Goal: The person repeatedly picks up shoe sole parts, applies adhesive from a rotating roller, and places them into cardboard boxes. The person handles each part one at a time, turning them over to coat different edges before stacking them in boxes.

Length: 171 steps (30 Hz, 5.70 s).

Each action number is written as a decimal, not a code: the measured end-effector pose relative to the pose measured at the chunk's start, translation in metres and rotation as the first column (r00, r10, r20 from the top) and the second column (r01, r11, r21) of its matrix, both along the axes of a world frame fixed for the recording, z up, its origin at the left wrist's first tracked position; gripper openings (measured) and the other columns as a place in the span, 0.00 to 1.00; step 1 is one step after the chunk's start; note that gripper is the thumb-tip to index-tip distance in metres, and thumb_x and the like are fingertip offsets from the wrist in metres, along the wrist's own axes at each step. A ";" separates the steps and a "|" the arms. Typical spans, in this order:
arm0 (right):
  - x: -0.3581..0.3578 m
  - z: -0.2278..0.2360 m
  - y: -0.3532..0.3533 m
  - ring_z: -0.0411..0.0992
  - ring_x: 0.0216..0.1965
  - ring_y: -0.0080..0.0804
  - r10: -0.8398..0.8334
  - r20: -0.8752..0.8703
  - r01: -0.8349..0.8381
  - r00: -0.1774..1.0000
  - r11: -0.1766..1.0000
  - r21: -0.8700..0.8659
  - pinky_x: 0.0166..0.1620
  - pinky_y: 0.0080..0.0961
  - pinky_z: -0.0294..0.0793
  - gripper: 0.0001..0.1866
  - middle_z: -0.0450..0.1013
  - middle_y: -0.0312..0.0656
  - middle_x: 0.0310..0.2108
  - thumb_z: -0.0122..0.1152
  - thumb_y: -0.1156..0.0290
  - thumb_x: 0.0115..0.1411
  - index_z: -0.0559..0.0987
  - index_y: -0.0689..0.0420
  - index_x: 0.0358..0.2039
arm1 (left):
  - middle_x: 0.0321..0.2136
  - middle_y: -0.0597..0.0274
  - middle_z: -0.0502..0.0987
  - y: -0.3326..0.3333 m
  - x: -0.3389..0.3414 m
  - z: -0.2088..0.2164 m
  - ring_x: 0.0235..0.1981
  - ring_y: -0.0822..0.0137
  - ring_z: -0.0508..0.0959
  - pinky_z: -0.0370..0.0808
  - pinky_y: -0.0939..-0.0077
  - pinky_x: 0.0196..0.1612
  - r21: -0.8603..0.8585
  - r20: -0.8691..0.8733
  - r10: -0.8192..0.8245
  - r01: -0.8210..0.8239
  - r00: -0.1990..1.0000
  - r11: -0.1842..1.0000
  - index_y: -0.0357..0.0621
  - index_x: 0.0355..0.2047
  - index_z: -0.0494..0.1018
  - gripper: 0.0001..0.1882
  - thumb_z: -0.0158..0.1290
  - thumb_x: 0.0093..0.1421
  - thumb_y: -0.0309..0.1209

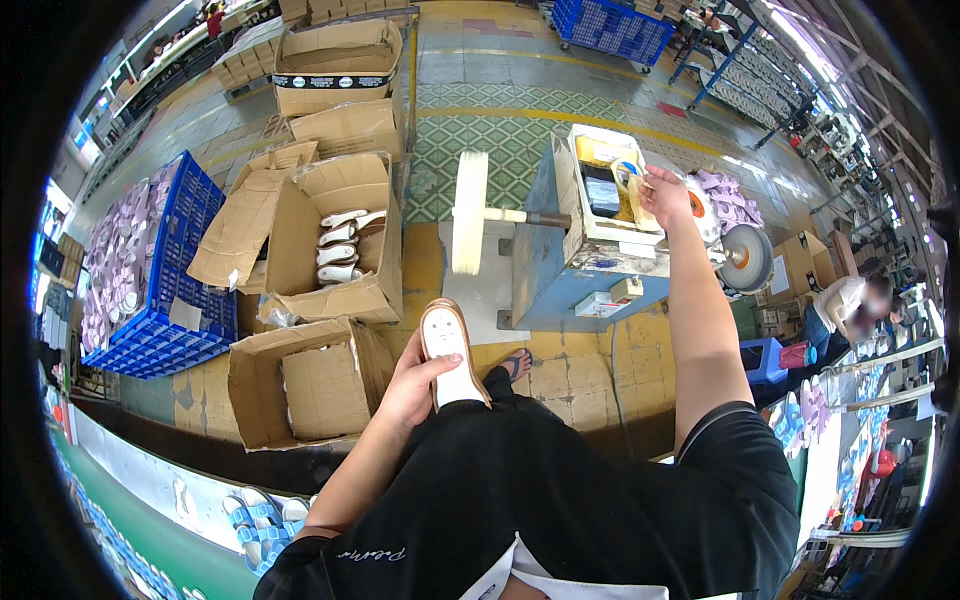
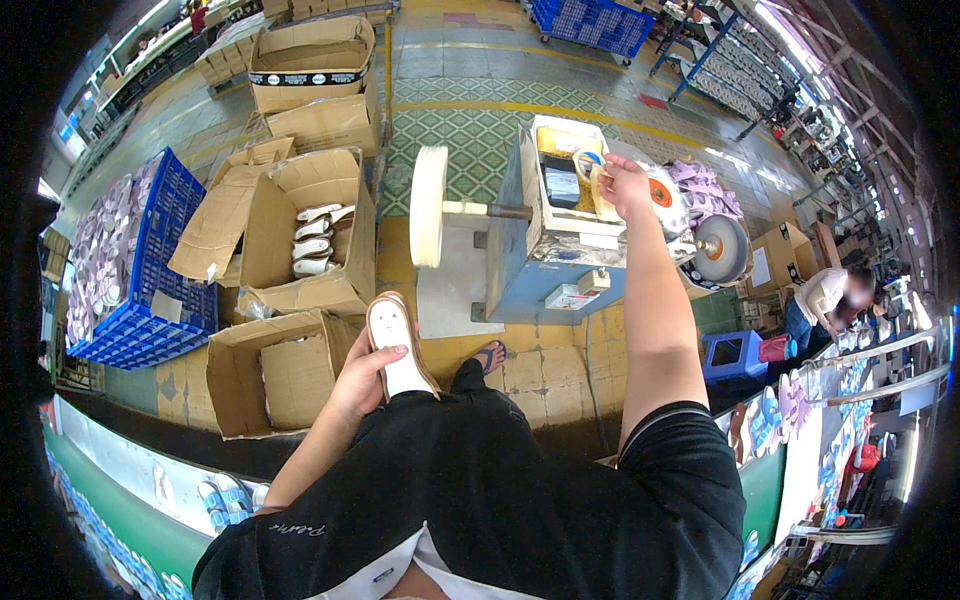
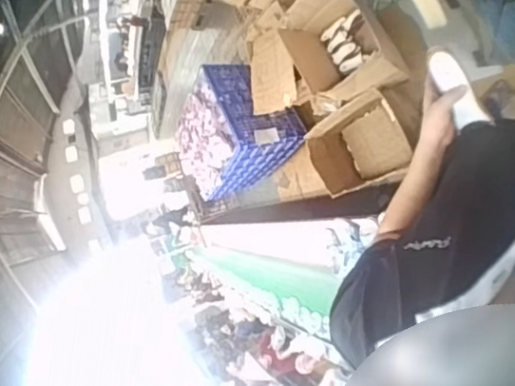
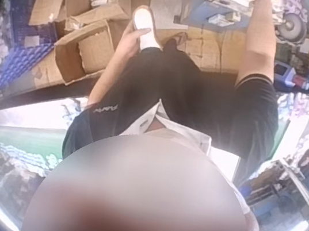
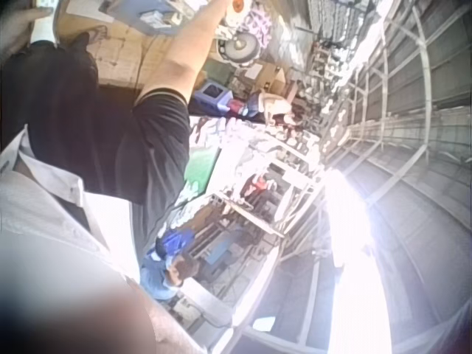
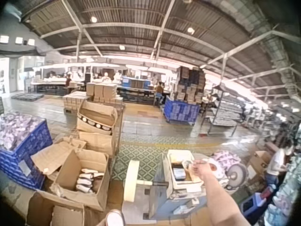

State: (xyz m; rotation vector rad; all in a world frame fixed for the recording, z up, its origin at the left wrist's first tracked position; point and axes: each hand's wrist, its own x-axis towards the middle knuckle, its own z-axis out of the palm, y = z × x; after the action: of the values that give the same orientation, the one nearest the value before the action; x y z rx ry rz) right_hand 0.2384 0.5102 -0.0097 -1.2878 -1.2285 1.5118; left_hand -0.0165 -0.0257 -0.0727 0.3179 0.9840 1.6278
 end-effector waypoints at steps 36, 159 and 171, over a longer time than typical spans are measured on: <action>-0.065 -0.013 0.004 0.85 0.55 0.57 -0.136 0.968 -0.573 0.209 0.785 0.234 0.61 0.50 0.82 0.15 0.87 0.55 0.51 0.73 0.57 0.68 0.91 0.53 0.46 | 0.62 0.52 0.82 0.000 -0.001 -0.002 0.61 0.59 0.82 0.79 0.60 0.67 -0.018 -0.006 0.013 -0.013 1.000 1.000 0.37 0.74 0.65 0.37 0.64 0.66 0.20; -0.077 0.038 -0.435 0.80 0.42 0.35 0.627 0.501 -0.778 0.597 0.299 0.552 0.46 0.27 0.80 0.14 0.77 0.41 0.37 0.75 0.80 0.61 0.83 0.56 0.45 | 0.56 0.40 0.87 0.023 -0.021 -0.042 0.58 0.56 0.86 0.80 0.62 0.64 -0.175 -0.646 0.094 -0.267 0.757 0.947 0.25 0.67 0.74 0.33 0.68 0.69 0.36; -0.079 0.035 -0.436 0.82 0.34 0.44 0.805 0.512 -0.941 0.299 0.161 0.298 0.42 0.41 0.81 0.11 0.84 0.46 0.37 0.63 0.67 0.79 0.87 0.53 0.54 | 0.59 0.26 0.80 -0.003 -0.035 -0.039 0.60 0.31 0.82 0.81 0.45 0.62 -0.236 -0.968 -0.160 -0.482 0.194 0.844 0.24 0.71 0.62 0.41 0.65 0.70 0.42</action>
State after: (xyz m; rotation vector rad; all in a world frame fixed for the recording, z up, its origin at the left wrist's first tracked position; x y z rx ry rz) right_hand 0.1591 0.0737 0.0257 -0.1779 -2.6868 1.4601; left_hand -0.0519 -0.0288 -0.1120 0.9964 2.5103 1.1046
